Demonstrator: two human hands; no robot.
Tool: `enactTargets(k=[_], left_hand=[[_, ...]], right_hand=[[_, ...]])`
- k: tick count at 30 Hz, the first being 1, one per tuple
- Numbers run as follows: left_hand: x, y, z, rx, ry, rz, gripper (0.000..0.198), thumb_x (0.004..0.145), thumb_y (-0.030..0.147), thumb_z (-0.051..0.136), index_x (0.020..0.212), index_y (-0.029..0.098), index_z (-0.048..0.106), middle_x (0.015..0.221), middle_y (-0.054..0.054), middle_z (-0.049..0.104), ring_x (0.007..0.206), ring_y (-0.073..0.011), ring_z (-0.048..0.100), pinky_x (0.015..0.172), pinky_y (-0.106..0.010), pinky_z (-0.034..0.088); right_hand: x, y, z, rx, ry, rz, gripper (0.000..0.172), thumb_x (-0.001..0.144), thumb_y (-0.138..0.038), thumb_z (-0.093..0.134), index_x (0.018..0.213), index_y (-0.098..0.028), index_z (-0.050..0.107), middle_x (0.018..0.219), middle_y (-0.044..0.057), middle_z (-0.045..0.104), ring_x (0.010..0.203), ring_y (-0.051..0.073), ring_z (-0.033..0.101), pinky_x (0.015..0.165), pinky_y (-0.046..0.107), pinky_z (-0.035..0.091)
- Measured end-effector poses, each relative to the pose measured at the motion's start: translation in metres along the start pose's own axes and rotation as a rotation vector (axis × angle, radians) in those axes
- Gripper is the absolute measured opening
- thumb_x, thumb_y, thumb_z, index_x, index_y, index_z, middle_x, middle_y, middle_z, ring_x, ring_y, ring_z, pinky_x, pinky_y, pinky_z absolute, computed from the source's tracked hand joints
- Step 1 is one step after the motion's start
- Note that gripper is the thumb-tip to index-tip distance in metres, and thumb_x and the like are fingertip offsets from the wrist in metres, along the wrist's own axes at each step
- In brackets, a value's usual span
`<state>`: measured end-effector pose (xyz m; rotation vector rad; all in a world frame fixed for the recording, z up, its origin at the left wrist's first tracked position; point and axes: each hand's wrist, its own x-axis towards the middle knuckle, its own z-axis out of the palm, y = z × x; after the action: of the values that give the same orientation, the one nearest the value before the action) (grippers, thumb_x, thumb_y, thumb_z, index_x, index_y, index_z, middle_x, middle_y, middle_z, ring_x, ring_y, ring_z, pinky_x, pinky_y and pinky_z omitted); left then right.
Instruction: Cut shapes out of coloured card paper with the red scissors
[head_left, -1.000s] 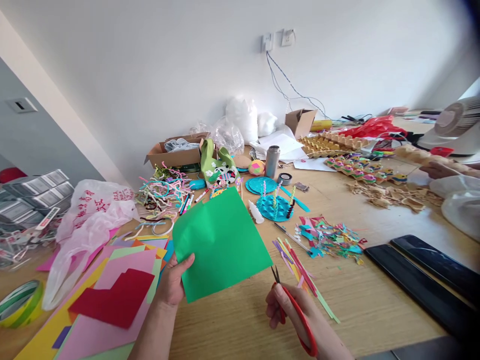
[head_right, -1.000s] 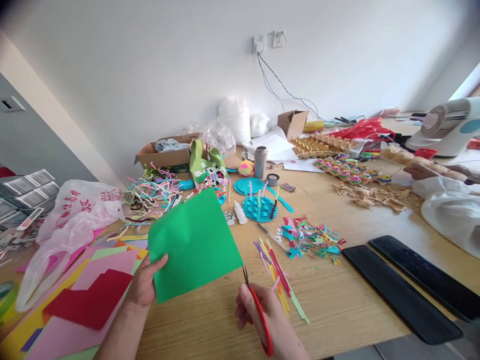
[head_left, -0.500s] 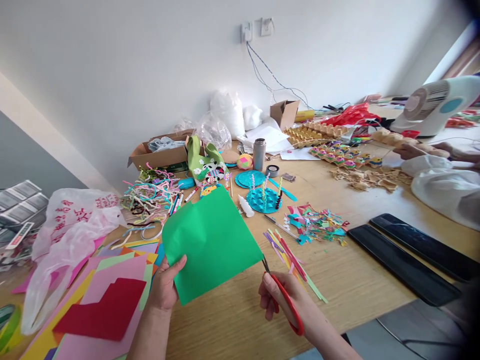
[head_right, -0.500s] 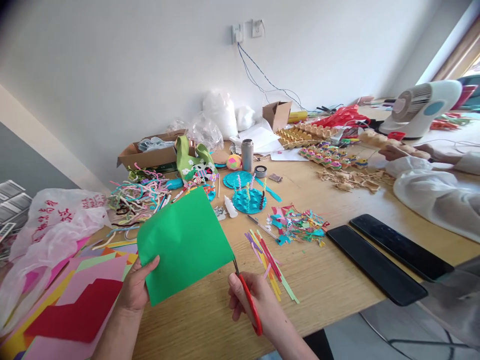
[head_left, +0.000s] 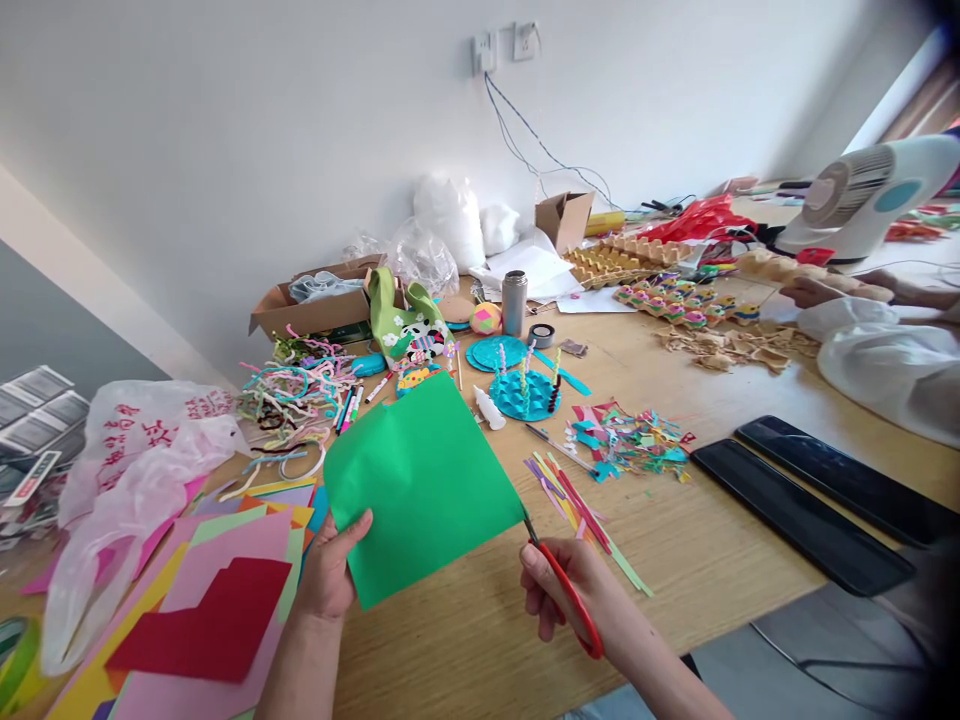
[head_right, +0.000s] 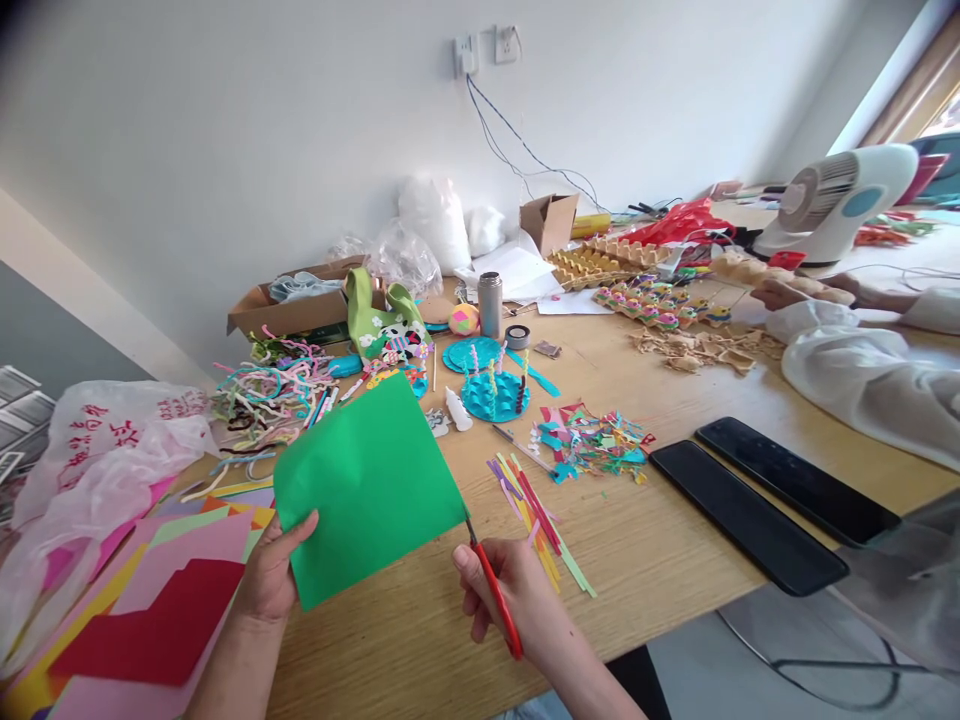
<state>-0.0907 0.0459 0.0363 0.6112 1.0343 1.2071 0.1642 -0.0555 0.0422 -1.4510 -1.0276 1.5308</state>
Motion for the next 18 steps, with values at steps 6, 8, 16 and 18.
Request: enactTargets(k=[6, 8, 16, 18], left_hand=[[-0.0026, 0.0015, 0.0045, 0.012, 0.002, -0.002, 0.065, 0.058, 0.021, 0.079, 0.119, 0.022, 0.057, 0.098, -0.006, 0.071, 0.092, -0.0266, 0.066, 0.084, -0.039, 0.053], [-0.0030, 0.0020, 0.0061, 0.021, 0.012, 0.002, 0.064, 0.057, 0.021, 0.080, 0.117, 0.022, 0.058, 0.096, -0.005, 0.071, 0.092, -0.0264, 0.066, 0.084, -0.039, 0.053], [-0.0030, 0.0023, 0.0065, 0.011, 0.020, -0.003, 0.060, 0.058, 0.021, 0.079, 0.114, 0.023, 0.060, 0.096, -0.005, 0.071, 0.091, -0.0257, 0.066, 0.085, -0.038, 0.053], [-0.0035, 0.0021, 0.0065, 0.005, 0.018, -0.007, 0.061, 0.058, 0.021, 0.079, 0.115, 0.022, 0.059, 0.096, -0.005, 0.071, 0.091, -0.0260, 0.066, 0.085, -0.039, 0.053]], right_hand=[[-0.0004, 0.0005, -0.0003, -0.007, 0.000, -0.001, 0.055, 0.069, -0.069, 0.055, 0.062, -0.015, 0.050, 0.051, 0.000, 0.058, 0.038, 0.011, 0.056, 0.036, 0.018, 0.037], [-0.0004, 0.0013, -0.0002, -0.003, 0.000, 0.004, 0.055, 0.069, -0.070, 0.055, 0.062, -0.016, 0.050, 0.051, 0.000, 0.058, 0.038, 0.011, 0.056, 0.037, 0.018, 0.038], [-0.0026, 0.0010, -0.0017, -0.031, -0.002, -0.005, 0.052, 0.073, -0.066, 0.054, 0.064, -0.015, 0.050, 0.052, 0.000, 0.060, 0.040, 0.011, 0.058, 0.036, 0.017, 0.033], [-0.0030, -0.0006, -0.0019, -0.043, -0.001, 0.002, 0.051, 0.073, -0.066, 0.054, 0.063, -0.015, 0.049, 0.052, 0.000, 0.060, 0.040, 0.011, 0.059, 0.036, 0.016, 0.032]])
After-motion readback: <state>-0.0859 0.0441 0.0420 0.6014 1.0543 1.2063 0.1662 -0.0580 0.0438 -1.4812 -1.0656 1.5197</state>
